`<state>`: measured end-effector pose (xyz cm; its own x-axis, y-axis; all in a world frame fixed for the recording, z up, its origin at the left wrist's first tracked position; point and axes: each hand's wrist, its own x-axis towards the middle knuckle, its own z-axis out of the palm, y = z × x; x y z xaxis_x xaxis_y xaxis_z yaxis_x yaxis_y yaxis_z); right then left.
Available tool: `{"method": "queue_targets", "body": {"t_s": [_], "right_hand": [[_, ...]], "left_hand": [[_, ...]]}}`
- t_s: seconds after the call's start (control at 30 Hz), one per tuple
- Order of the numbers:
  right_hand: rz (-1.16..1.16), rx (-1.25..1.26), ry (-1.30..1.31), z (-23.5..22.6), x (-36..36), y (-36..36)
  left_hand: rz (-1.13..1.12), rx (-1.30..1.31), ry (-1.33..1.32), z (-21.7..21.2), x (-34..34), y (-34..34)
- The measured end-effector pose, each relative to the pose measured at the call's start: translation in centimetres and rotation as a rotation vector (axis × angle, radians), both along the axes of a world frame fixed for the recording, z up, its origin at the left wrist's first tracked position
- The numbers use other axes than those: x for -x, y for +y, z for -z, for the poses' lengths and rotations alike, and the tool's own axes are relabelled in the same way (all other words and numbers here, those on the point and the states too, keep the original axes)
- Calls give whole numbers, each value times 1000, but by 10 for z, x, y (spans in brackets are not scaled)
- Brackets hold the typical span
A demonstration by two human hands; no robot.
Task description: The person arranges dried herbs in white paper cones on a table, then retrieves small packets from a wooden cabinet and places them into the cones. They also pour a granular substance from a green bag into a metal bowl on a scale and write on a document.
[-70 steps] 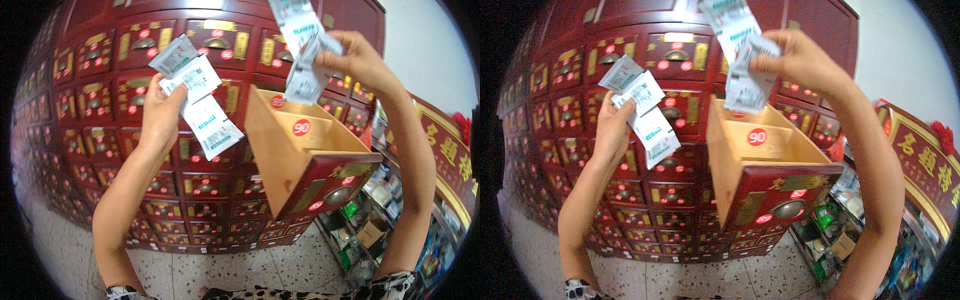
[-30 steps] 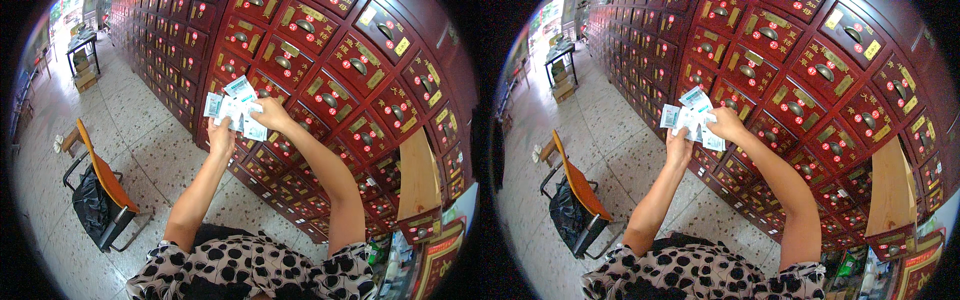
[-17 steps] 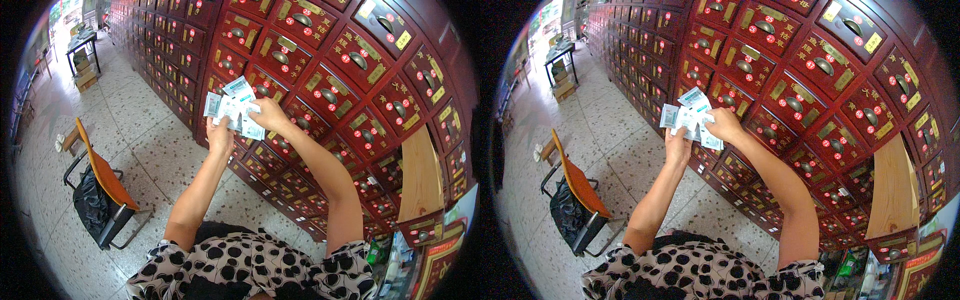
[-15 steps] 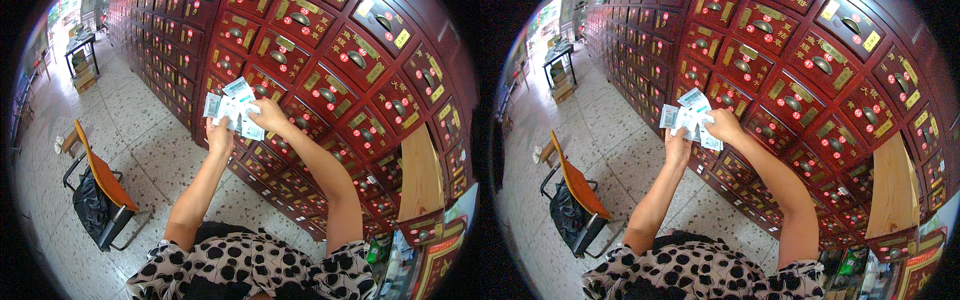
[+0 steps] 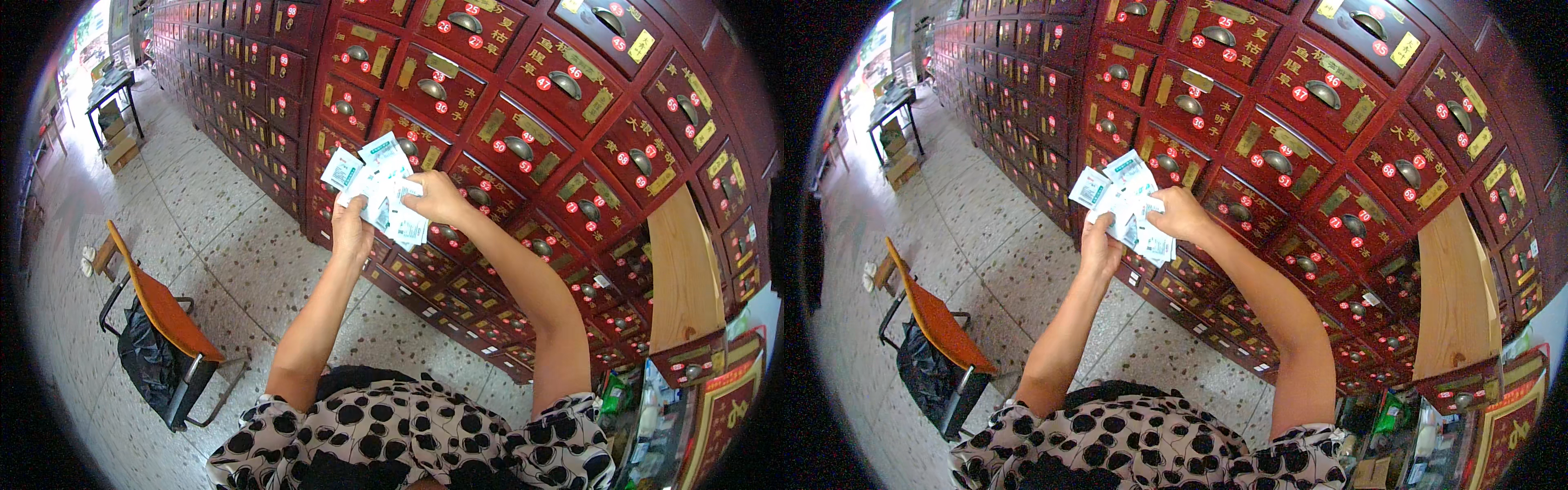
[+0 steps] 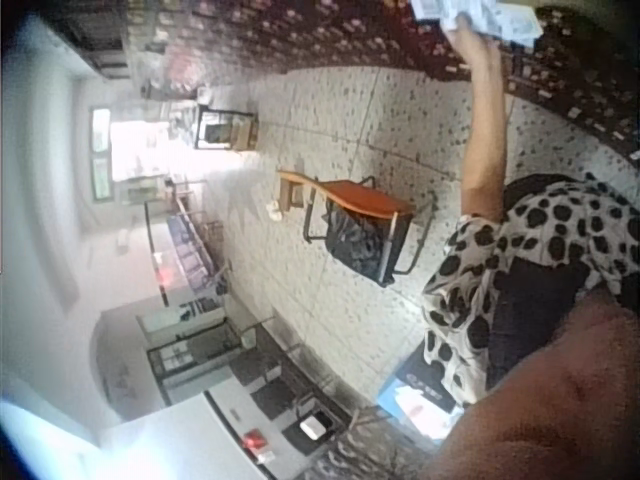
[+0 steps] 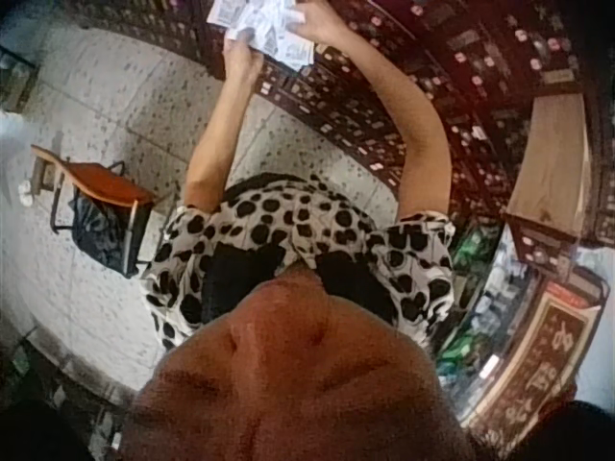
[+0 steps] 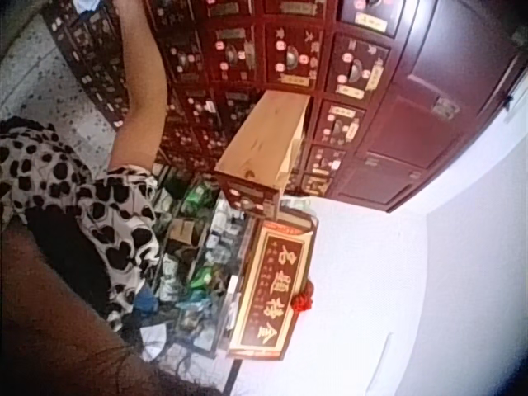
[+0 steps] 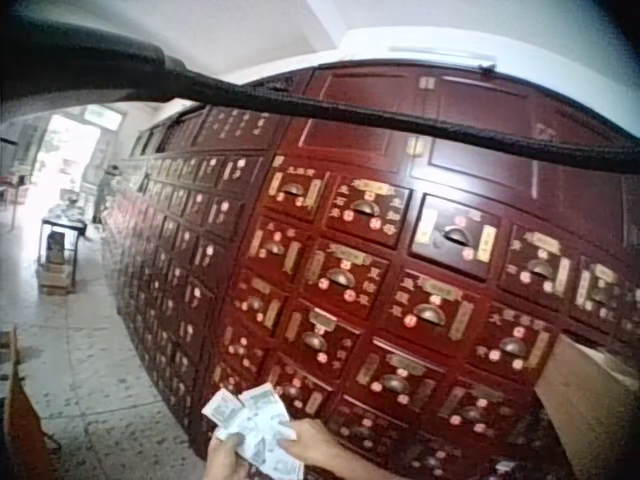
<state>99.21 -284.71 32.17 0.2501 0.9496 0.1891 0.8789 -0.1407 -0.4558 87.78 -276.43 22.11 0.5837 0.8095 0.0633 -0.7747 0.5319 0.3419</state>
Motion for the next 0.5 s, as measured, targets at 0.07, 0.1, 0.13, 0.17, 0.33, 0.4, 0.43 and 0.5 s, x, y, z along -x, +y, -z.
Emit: {"method": "queue_targets", "body": {"t_s": [0.07,0.1,0.13,0.17,0.33,0.4,0.43,0.5], "right_hand": [[-7,60,126,3,-2,-1],[-11,89,189,5,-3,-2],[-18,101,233,8,-4,-2],[-24,112,277,11,-6,-3],[-57,143,482,18,-1,-10],[-51,165,520,21,0,-11],[-52,175,539,24,-1,-12],[-57,193,577,34,-4,-15]], "left_hand": [[67,-13,18,-3,4,1],[103,-47,47,1,3,3],[141,-51,55,0,5,3],[180,-55,62,-2,8,2],[251,-62,85,-3,8,0],[262,-80,100,1,7,0],[264,-103,110,2,6,-1],[268,-148,130,4,4,-2]]}}
